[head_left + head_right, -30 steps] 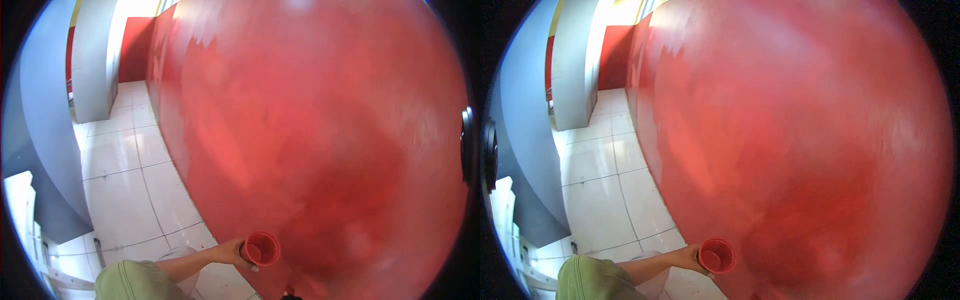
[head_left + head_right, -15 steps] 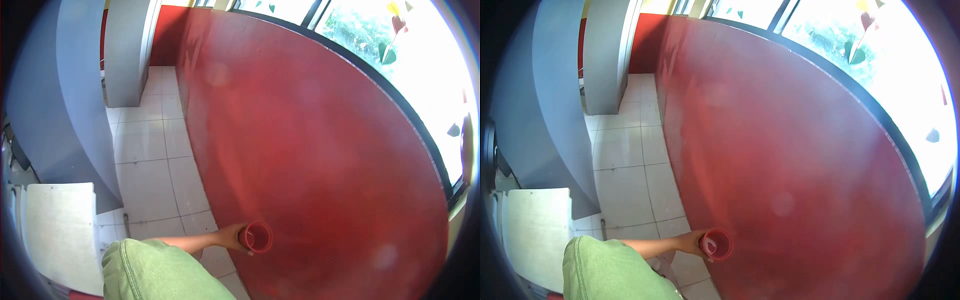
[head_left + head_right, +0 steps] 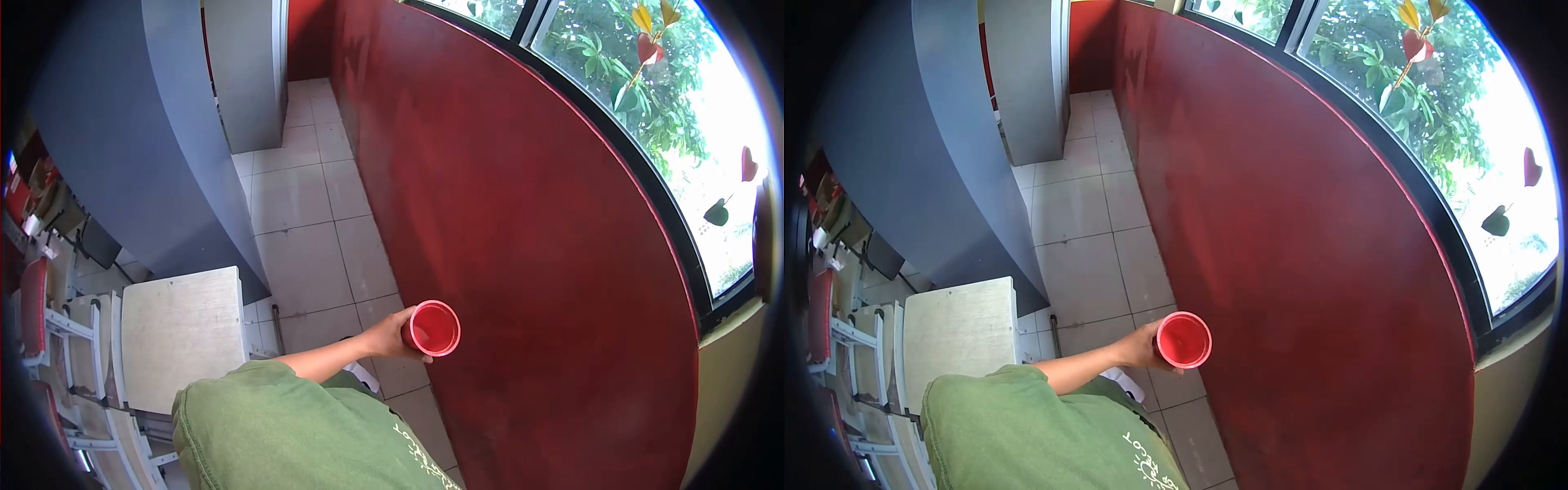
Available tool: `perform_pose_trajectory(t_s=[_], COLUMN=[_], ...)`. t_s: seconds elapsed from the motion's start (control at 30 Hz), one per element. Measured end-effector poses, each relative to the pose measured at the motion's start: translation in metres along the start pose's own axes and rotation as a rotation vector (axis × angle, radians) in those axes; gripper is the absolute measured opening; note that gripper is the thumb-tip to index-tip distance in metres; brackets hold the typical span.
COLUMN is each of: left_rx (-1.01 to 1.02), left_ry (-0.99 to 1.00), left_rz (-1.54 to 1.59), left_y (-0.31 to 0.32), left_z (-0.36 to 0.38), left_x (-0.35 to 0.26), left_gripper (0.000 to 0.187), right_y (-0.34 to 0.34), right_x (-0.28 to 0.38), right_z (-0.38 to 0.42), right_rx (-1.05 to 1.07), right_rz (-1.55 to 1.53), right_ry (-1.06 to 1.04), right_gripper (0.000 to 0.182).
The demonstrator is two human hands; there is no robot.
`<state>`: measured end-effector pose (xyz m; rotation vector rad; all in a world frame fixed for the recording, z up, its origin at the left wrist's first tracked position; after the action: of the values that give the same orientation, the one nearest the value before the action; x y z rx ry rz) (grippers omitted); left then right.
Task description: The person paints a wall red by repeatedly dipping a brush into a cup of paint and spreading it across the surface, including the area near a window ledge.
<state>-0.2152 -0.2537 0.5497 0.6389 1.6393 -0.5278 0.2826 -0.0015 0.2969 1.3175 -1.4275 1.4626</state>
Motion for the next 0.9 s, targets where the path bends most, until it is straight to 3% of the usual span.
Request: perform_pose_trajectory(t_s=[0.23,0.33,0.5,0.6,0.77,0.8,0.83,0.9], left_rx=[-0.083,-0.014,-0.036,-0.031,-0.125,-0.097,-0.132,-0.195], left_ry=[0.117,0.08,0.16,0.119,0.054,0.045,0.024,0.018], left_rz=[-0.087,0.001,-0.016,-0.049,-0.105,-0.104,-0.109,-0.113], left_y=[-0.03,-0.053,-0.109,-0.153,-0.216,-0.226,-0.237,-0.257], left_z=[-0.008,-0.017,-0.033,-0.034,-0.02,-0.016,-0.012,-0.006], left_x=[0.013,0.025,0.03,0.036,0.045,0.045,0.045,0.042], left_gripper=[0.087,0.086,0.081,0.082,0.087,0.087,0.086,0.082], right_y=[0.042,0.059,0.165,0.193,0.195,0.191,0.197,0.262], right_x=[-0.031,-0.032,-0.021,-0.022,-0.032,-0.059,-0.083,0.009], right_z=[0.022,0.047,0.011,0.007,0.097,0.119,0.105,0.075], right_rx=[-0.156,-0.237,-0.223,-0.248,-0.499,-0.552,-0.479,0.366], right_rz=[-0.239,-0.31,-0.468,-0.537,-0.733,-0.771,-0.412,-1.16], right_ry=[0.245,0.347,0.472,0.556,0.714,0.744,0.637,0.277], right_gripper=[0.028,0.029,0.03,0.031,0.033,0.034,0.027,0.02])
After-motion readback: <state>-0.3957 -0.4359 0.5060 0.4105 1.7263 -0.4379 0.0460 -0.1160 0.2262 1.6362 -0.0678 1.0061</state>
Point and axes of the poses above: each hand's wrist, its own z-axis away from the middle knuckle, its own y-axis out of the palm, x = y × z, the point moved 4 cm from there along -z, towards the middle knuckle, and after that the axes turned 10 degrees about -x, right-handed, at the moved point
